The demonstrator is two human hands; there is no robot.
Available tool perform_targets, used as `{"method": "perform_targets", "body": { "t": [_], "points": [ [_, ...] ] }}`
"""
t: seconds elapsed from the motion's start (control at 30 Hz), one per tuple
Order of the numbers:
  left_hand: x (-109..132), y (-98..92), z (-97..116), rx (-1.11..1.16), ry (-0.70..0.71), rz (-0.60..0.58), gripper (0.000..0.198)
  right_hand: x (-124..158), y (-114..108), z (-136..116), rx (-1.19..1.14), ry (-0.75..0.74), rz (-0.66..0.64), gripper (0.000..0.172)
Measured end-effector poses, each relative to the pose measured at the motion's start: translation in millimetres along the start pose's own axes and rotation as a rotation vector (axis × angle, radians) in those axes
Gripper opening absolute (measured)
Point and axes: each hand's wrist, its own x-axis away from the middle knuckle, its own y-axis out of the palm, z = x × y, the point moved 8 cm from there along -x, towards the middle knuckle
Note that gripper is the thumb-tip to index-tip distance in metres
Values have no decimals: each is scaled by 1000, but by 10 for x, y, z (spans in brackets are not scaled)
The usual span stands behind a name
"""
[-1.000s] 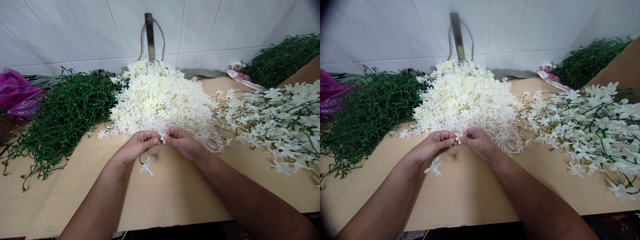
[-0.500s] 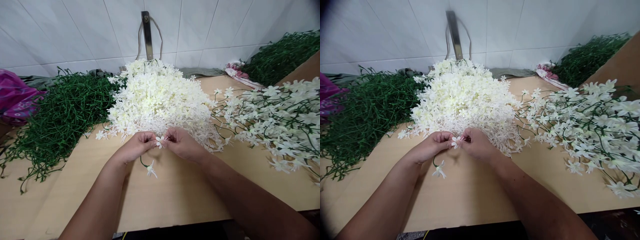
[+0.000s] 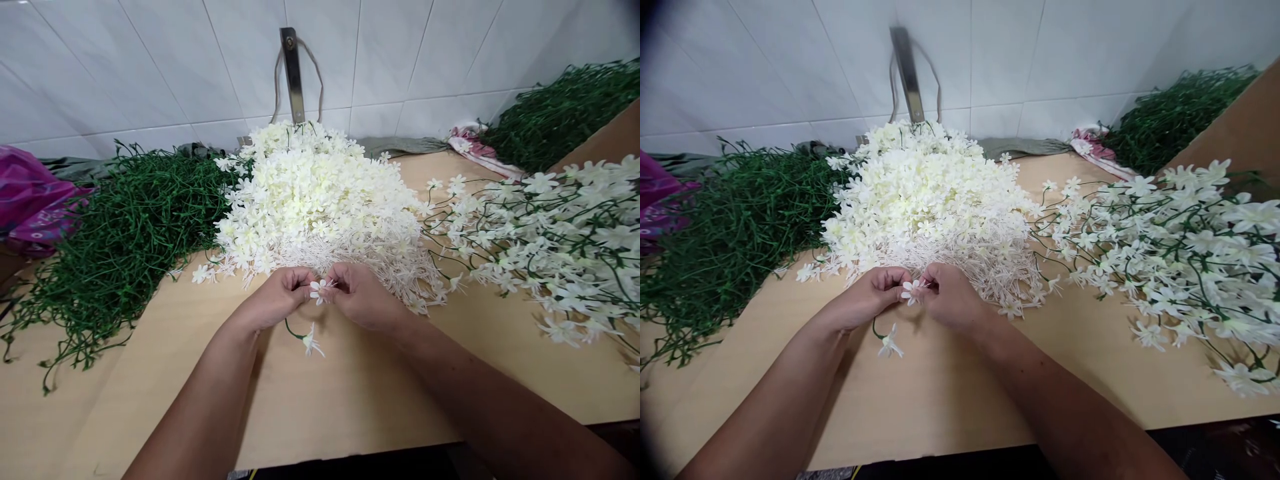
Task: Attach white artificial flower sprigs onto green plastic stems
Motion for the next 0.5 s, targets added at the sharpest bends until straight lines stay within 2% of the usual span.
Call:
{"method": "perform_targets", "body": {
  "t": [0.2, 0.3, 0.4, 0.5],
  "points": [
    [-22, -40, -19, 98, -30, 61, 22, -82, -23, 102, -221, 26, 52, 15],
    [-26, -43, -3, 88, -34, 61, 26, -98, -42, 133, -413, 29, 21, 21],
    [-11, -1, 31, 50, -26, 4, 28, -86, -38, 154, -616, 60, -31, 24],
    [5, -1, 47, 50, -5, -8, 26, -81, -1, 172, -730, 100, -87, 26]
  ]
}}
